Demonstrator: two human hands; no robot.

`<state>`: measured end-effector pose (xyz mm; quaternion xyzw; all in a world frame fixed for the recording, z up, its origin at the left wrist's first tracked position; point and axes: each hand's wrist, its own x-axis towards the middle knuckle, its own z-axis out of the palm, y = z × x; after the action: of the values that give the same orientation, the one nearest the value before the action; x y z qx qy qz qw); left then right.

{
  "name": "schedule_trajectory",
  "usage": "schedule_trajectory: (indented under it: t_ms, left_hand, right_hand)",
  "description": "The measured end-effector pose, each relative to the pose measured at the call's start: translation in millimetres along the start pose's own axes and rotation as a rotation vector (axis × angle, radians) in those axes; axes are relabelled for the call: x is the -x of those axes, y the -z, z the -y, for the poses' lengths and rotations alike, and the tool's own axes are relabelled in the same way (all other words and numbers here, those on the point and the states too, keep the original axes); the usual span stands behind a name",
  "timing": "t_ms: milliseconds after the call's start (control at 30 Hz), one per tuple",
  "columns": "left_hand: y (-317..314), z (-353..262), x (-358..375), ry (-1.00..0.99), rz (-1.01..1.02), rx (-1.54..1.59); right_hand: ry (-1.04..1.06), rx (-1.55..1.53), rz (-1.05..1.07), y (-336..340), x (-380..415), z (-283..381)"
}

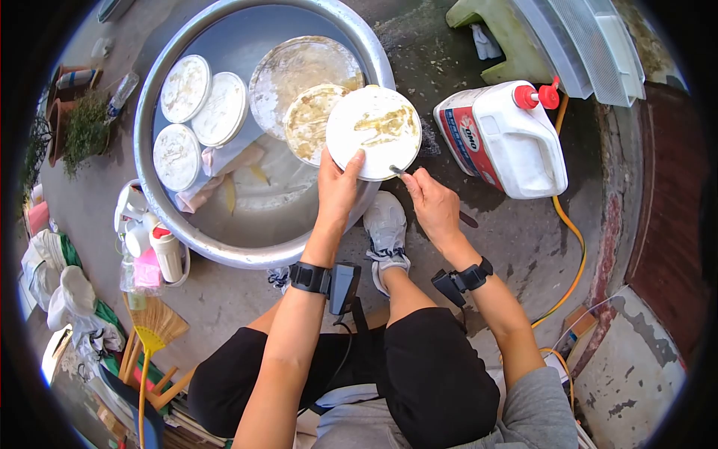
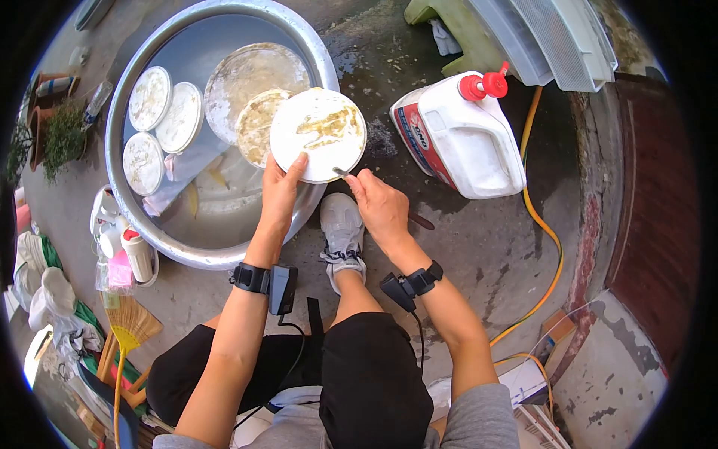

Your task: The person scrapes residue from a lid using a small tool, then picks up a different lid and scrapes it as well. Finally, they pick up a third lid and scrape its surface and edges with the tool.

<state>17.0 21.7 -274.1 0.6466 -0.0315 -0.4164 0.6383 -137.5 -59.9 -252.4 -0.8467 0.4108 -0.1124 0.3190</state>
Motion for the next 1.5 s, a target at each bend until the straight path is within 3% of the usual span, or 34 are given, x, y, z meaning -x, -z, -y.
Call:
schedule_trajectory:
  t_ms: [567,633,700,900,1000,1100,1267,1500]
  left_hand:
    - [2.9,1.5,-2.0,0.004,0.023,0.015]
    - [5.2,3.5,-4.4,0.012,0.033,0.014]
    - [6.0,3.0,-4.9,0.023,0.047,0.013]
    - [8.1,-9.7,-6.2,0.064,0.1,0.02]
    - [7.0,-28.9,-1.5,0.182,0.112,0.04]
    - [5.5,-37.1,9.0,0.274,0.098,0.149]
    - [-6.9,-23.3,23.9,0.379,0.017,0.649]
    - [-23.8,-39.5,33.5,0.321,0.013,0.903]
  right_hand:
    - [0.088,-0.093,-0.043,1.1,-7.0,5.9]
    - [-0.105,0.011,0.007,15.0,-7.6,-8.6]
    - [-0.164,-0.019,-0.021,23.3,-8.4,-18.7]
    - [-0.167,-0.008,0.056,33.9,-12.9,-16.6]
    - [-0.172,-0.003,0.113,33.6,-14.6,-18.4]
    - [-0.225,-0.146,0.085,29.6,-12.6,-12.7]
    - [-0.236,-0.279,0.062,31.4,-11.2,1.8]
    - [-0.133,-0.32,-0.007,51.1,-11.5,26.0]
